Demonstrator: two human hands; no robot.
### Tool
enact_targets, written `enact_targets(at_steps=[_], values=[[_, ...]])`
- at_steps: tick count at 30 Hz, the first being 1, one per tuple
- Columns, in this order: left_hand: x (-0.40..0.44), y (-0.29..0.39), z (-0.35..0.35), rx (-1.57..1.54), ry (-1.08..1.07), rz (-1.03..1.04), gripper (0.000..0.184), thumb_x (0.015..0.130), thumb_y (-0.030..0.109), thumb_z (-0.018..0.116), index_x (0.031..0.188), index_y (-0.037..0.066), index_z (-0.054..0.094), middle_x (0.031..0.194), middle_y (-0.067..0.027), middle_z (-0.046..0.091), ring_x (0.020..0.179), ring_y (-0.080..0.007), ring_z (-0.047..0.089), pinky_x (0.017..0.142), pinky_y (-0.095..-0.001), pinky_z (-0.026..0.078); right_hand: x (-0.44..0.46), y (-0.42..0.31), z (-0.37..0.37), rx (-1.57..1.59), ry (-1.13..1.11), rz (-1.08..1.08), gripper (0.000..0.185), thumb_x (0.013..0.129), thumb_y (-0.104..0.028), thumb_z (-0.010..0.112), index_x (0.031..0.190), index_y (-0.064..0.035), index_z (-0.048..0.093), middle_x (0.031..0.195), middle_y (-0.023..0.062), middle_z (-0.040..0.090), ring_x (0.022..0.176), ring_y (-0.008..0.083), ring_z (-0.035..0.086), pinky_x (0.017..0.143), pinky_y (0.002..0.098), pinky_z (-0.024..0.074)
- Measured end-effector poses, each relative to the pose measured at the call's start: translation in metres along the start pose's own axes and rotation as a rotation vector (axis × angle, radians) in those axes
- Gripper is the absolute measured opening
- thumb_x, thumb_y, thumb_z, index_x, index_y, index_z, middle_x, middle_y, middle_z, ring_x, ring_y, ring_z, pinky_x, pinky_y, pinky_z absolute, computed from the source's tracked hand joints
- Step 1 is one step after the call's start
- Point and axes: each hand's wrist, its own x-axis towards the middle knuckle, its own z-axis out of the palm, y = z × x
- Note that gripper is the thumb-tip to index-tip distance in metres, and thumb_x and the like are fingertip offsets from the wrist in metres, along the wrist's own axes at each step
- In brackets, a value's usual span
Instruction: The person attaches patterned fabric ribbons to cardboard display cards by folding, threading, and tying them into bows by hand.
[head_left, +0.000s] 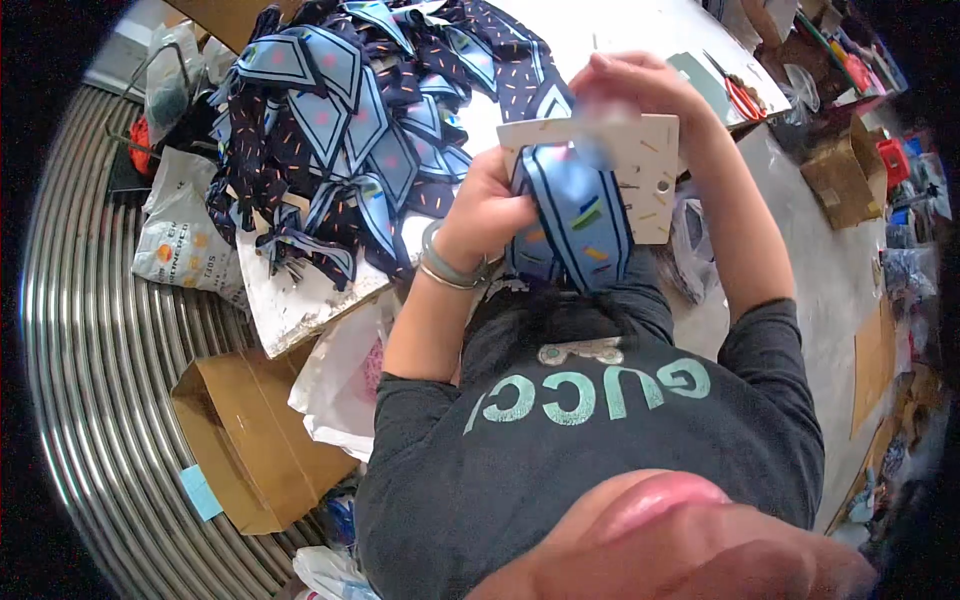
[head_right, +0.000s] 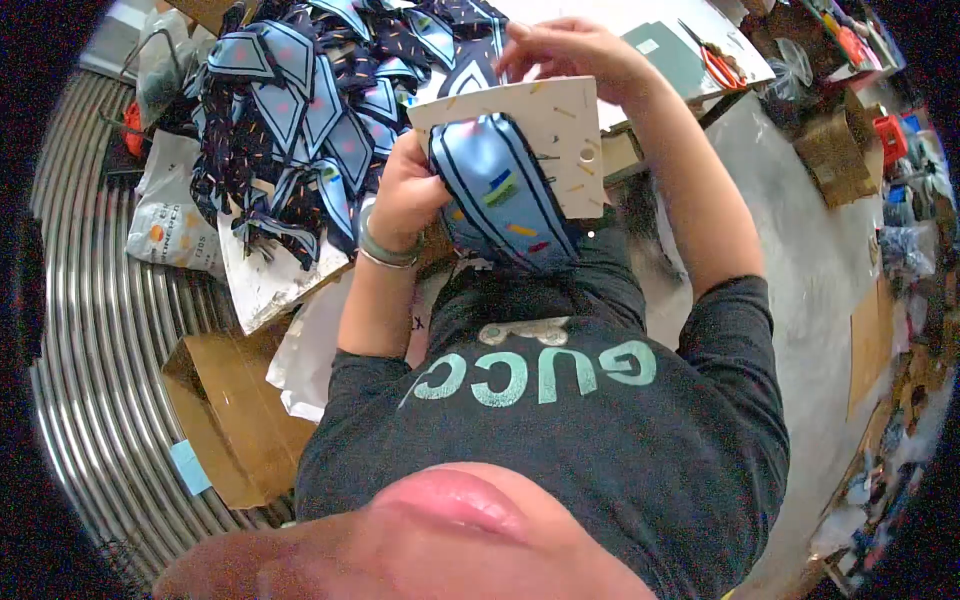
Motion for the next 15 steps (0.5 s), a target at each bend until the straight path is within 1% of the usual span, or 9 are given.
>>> enact_targets(at_steps=[2, 3, 4, 6, 7, 9, 10, 12, 15], values=[[-0.001, -0.006, -0.001, 0.021, -0.030, 0.050, 0.032, 0.081, -0.002, 0.059, 0.113, -0.002, 0.060, 0.098, -0.0022, 0.064, 0.085, -0.0069, 0.058, 0.074, -0.0214, 0.048, -0.010, 0.011, 0.013, 0.112, -0.077, 0.019, 0.041, 0.091, -0.040, 0.061, 0.100, -0.0010, 0.068, 0.086, 0.0045, 0.067, 0.081, 0.0097, 0.062, 0.070, 0.0243, 0.0492], [0.000, -0.008, 0.004, 0.026, -0.015, 0.054, 0.029, 0.082, -0.002, 0.059, 0.111, -0.002, 0.061, 0.091, -0.0008, 0.065, 0.075, -0.0053, 0.057, 0.063, -0.0190, 0.045, -0.022, 0.004, 0.038, 0.080, 0.151, 0.044, 0.034, 0.089, -0.033, 0.066, 0.100, -0.0017, 0.067, 0.083, 0.0026, 0.066, 0.079, 0.0083, 0.061, 0.068, 0.0248, 0.0491], [-0.001, -0.009, 0.005, 0.024, -0.017, 0.045, 0.029, 0.082, -0.002, 0.059, 0.111, -0.002, 0.061, 0.091, -0.0008, 0.065, 0.075, -0.0053, 0.057, 0.063, -0.0190, 0.045, -0.025, -0.001, 0.055, 0.050, 0.269, 0.070, 0.028, 0.085, -0.026, 0.070, 0.100, -0.0027, 0.066, 0.082, 0.0015, 0.065, 0.076, 0.0078, 0.061, 0.066, 0.0236, 0.0490], [-0.001, -0.009, 0.004, 0.137, -0.089, -0.005, 0.028, 0.080, -0.004, 0.059, 0.108, -0.003, 0.062, 0.084, 0.0006, 0.064, 0.065, -0.0034, 0.054, 0.054, -0.0180, 0.040, -0.025, -0.014, 0.051, 0.126, -0.040, 0.028, 0.025, 0.084, -0.022, 0.070, 0.100, -0.0032, 0.067, 0.085, 0.0009, 0.066, 0.073, 0.0073, 0.061, 0.065, 0.0221, 0.0485], [-0.002, -0.013, 0.000, 0.164, -0.081, 0.015, 0.028, 0.079, -0.005, 0.058, 0.106, -0.003, 0.063, 0.079, 0.0010, 0.064, 0.060, -0.0021, 0.050, 0.050, -0.0181, 0.036, -0.023, -0.009, 0.047, 0.132, 0.050, 0.022, 0.022, 0.083, -0.018, 0.070, 0.100, -0.0041, 0.067, 0.088, -0.0001, 0.066, 0.072, 0.0065, 0.062, 0.063, 0.0216, 0.0482], [-0.007, -0.008, -0.004, 0.140, -0.064, 0.016, 0.029, 0.079, -0.006, 0.057, 0.106, -0.003, 0.063, 0.081, 0.0000, 0.065, 0.063, -0.0029, 0.052, 0.053, -0.0183, 0.039, -0.014, -0.002, 0.035, 0.270, 0.235, -0.094, 0.019, 0.085, -0.015, 0.068, 0.100, -0.0033, 0.066, 0.087, 0.0029, 0.068, 0.074, 0.0094, 0.064, 0.068, 0.0233, 0.0506], [-0.007, -0.003, 0.002, 0.128, -0.049, 0.053, 0.029, 0.078, -0.006, 0.058, 0.107, -0.003, 0.063, 0.085, -0.0012, 0.066, 0.070, -0.0049, 0.055, 0.060, -0.0200, 0.043, -0.005, 0.009, 0.016, 0.305, 0.296, -0.138, 0.019, 0.087, -0.014, 0.065, 0.102, -0.0020, 0.065, 0.089, 0.0056, 0.068, 0.079, 0.0113, 0.066, 0.073, 0.0244, 0.0531], [-0.006, 0.001, 0.008, 0.119, -0.036, 0.089, 0.029, 0.078, -0.007, 0.059, 0.107, -0.003, 0.064, 0.089, -0.0024, 0.067, 0.077, -0.0069, 0.059, 0.067, -0.0216, 0.048, 0.002, 0.014, 0.013, 0.308, 0.288, -0.162, 0.023, 0.090, -0.017, 0.064, 0.106, -0.0010, 0.063, 0.090, 0.0065, 0.068, 0.081, 0.0123, 0.066, 0.074, 0.0247, 0.0529], [-0.001, -0.009, 0.006, 0.168, -0.273, 0.093, 0.026, 0.078, -0.004, 0.065, 0.104, -0.003, 0.064, 0.098, -0.0035, 0.068, 0.088, -0.0095, 0.060, 0.081, -0.0266, 0.049, 0.023, 0.024, 0.026, 0.330, 0.325, -0.227, 0.025, 0.090, -0.017, 0.065, 0.103, 0.0029, 0.062, 0.089, 0.0057, 0.067, 0.081, 0.0108, 0.064, 0.070, 0.0222, 0.0513]])
